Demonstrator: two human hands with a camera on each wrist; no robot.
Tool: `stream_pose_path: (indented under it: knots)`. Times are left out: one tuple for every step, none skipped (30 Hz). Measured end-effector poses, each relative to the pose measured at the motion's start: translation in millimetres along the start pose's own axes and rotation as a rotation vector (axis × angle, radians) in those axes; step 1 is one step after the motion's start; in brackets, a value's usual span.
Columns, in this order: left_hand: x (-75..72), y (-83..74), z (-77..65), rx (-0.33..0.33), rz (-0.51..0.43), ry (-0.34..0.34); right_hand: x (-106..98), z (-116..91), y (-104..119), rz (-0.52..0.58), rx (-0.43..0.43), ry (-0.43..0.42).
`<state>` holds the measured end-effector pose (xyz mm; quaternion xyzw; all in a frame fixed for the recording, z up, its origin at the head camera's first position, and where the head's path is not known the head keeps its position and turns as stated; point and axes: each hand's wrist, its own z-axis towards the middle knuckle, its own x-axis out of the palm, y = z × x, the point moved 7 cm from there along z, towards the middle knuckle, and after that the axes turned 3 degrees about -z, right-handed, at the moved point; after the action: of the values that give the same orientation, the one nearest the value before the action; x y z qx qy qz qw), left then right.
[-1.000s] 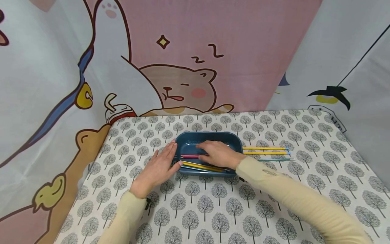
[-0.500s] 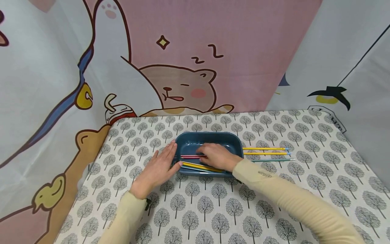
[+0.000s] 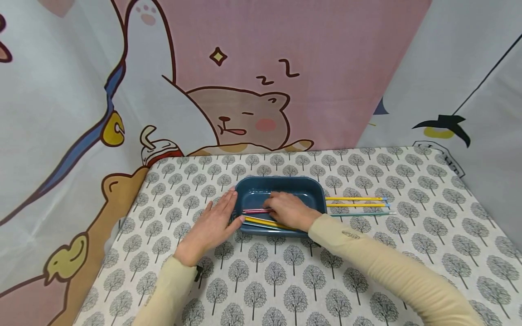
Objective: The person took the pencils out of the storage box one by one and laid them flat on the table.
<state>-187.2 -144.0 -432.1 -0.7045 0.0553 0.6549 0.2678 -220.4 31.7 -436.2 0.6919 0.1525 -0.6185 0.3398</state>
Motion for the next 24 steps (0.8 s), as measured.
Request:
stream_pose_path:
  knots:
    - [-0.1, -0.3, -0.1, 0.001, 0.0, 0.001, 0.1, 0.1, -0.1, -0.003, -0.001, -0.005]
    - [-0.1, -0.2, 0.0, 0.0, -0.001, 0.004, 0.1, 0.1, -0.2, -0.005, 0.0, -0.009]
    - [-0.2, -0.5, -0.2, 0.001, -0.002, 0.006, 0.2, -0.1, -0.3, -0.004, 0.001, -0.011]
    - [-0.1, -0.5, -0.2, 0.001, -0.003, 0.008, 0.3, -0.3, -0.5, -0.003, 0.002, -0.014]
    - [-0.1, -0.5, -0.1, 0.002, -0.003, 0.007, 0.4, -0.5, -0.5, -0.002, 0.002, -0.016]
    - [-0.2, -0.7, -0.2, 0.003, -0.005, 0.007, 0.5, -0.7, -0.6, 0.002, 0.002, -0.017]
    - [-0.3, -0.8, -0.2, 0.003, -0.008, 0.007, 0.5, -0.9, -0.7, 0.006, 0.001, -0.021]
    - [-0.3, -0.6, -0.2, 0.001, -0.007, 0.007, 0.5, -1.2, -0.8, 0.009, 0.001, -0.024]
    - [-0.4, -0.7, -0.2, 0.001, -0.006, 0.006, 0.6, -1.4, -0.9, 0.012, 0.0, -0.027]
    - [-0.5, -0.8, -0.2, 0.001, -0.005, 0.007, 0.6, -1.5, -1.0, 0.017, 0.0, -0.03]
    - [-0.4, -0.9, -0.2, 0.0, -0.002, 0.008, 0.6, -1.7, -1.2, 0.022, 0.0, -0.032]
    - [-0.4, -0.9, -0.1, 0.001, -0.001, 0.009, 0.7, -1.9, -1.4, 0.026, 0.001, -0.035]
    - [-0.1, -0.8, 0.1, 0.001, 0.0, 0.008, 1.0, -1.9, -1.9, 0.03, 0.001, -0.037]
    - [0.0, -0.8, 0.2, 0.0, 0.0, 0.009, 1.4, -1.9, -2.5, 0.032, 0.002, -0.039]
    - [0.3, -0.7, 0.3, -0.002, 0.0, 0.011, 1.4, -2.0, -2.7, 0.035, 0.003, -0.04]
    - [0.5, -0.7, 0.4, -0.004, -0.003, 0.013, 1.5, -1.9, -3.0, 0.039, 0.004, -0.042]
    - [0.6, -0.5, 0.5, -0.005, -0.003, 0.013, 1.6, -1.9, -3.3, 0.041, 0.006, -0.043]
    - [0.7, -0.4, 0.4, -0.007, -0.004, 0.013, 1.6, -1.8, -3.6, 0.045, 0.007, -0.044]
    - [0.7, -0.2, 0.3, -0.009, -0.005, 0.013, 1.8, -1.5, -3.9, 0.048, 0.009, -0.043]
    - [0.5, -0.2, 0.0, -0.013, -0.005, 0.015, 1.7, -1.5, -4.0, 0.053, 0.012, -0.041]
    - [0.4, -0.2, -0.1, -0.013, -0.006, 0.014, 1.5, -1.5, -4.1, 0.058, 0.014, -0.04]
    - [0.1, -0.2, -0.4, -0.012, -0.006, 0.011, 1.8, -1.2, -4.5, 0.062, 0.016, -0.038]
    - [-0.1, -0.1, -0.6, -0.012, -0.004, 0.01, 2.0, -1.1, -4.9, 0.064, 0.019, -0.036]
    - [-0.2, -0.1, -0.8, -0.011, -0.005, 0.008, 2.0, -1.0, -5.3, 0.068, 0.022, -0.036]
